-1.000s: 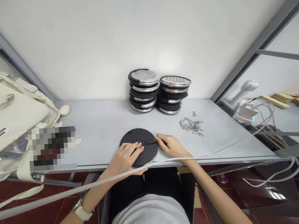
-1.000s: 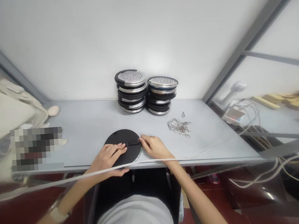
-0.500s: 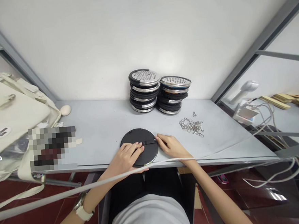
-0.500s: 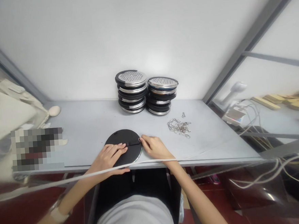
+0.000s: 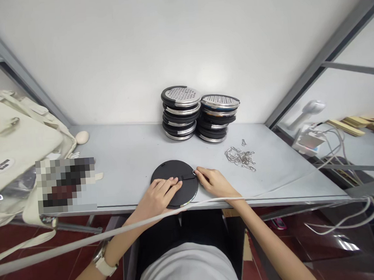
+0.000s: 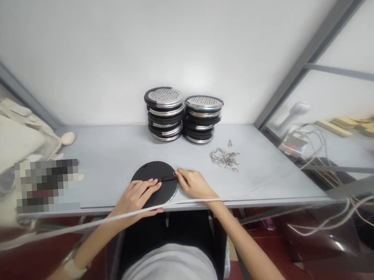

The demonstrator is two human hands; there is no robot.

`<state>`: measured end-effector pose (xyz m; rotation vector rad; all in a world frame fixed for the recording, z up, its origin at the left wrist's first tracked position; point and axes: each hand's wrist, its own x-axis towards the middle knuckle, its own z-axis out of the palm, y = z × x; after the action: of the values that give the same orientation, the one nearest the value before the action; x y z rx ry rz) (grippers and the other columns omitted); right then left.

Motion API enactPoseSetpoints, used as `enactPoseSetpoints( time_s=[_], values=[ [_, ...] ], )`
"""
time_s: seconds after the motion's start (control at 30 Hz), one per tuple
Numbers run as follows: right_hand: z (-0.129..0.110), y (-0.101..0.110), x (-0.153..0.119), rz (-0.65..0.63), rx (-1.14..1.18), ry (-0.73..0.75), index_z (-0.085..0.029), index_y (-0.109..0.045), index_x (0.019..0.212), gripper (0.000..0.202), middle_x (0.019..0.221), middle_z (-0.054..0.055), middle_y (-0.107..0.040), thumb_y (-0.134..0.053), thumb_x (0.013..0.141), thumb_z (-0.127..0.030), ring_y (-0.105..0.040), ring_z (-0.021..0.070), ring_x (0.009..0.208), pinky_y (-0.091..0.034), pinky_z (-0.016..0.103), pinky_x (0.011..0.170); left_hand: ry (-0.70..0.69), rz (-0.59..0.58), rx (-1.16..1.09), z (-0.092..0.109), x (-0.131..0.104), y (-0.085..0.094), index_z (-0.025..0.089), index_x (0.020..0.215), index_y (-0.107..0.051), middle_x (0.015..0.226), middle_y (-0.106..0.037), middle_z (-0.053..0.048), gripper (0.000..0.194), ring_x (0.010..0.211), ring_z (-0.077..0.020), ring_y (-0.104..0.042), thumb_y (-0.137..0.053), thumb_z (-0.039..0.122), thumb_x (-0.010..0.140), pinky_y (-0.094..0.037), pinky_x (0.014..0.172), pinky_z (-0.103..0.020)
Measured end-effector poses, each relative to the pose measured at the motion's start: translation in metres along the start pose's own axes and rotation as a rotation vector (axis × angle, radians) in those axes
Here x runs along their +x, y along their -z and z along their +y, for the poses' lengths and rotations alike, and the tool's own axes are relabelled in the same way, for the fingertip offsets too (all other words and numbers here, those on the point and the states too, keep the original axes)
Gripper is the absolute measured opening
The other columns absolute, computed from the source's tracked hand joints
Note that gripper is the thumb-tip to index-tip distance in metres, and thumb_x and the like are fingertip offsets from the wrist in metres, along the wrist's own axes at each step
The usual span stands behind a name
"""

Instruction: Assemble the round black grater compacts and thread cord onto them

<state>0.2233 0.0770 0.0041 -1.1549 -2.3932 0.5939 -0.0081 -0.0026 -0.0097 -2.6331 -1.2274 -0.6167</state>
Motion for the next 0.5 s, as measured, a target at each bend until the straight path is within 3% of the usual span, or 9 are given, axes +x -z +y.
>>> enactPoseSetpoints(
  time_s=[0.5],
  values=[
    [-0.0006, 0.0017, -0.0002, -0.013, 0.041, -0.019, -0.021, -0.038, 0.069, 0.033, 0.057, -0.004, -0.042, -0.03, 0.099, -0.033, -0.042, 0.0113, 0.051, -0.03, 0.022, 0.055, 0.008, 0.096, 0.157, 0.009, -0.0028, -0.0005, 0.012, 0.132, -0.048, 0.125, -0.06, -0.014, 0.057, 0.115, -0.0248, -0.057, -0.05, 0.05, 0.09, -0.041, 0.1, -0.038]
  ],
)
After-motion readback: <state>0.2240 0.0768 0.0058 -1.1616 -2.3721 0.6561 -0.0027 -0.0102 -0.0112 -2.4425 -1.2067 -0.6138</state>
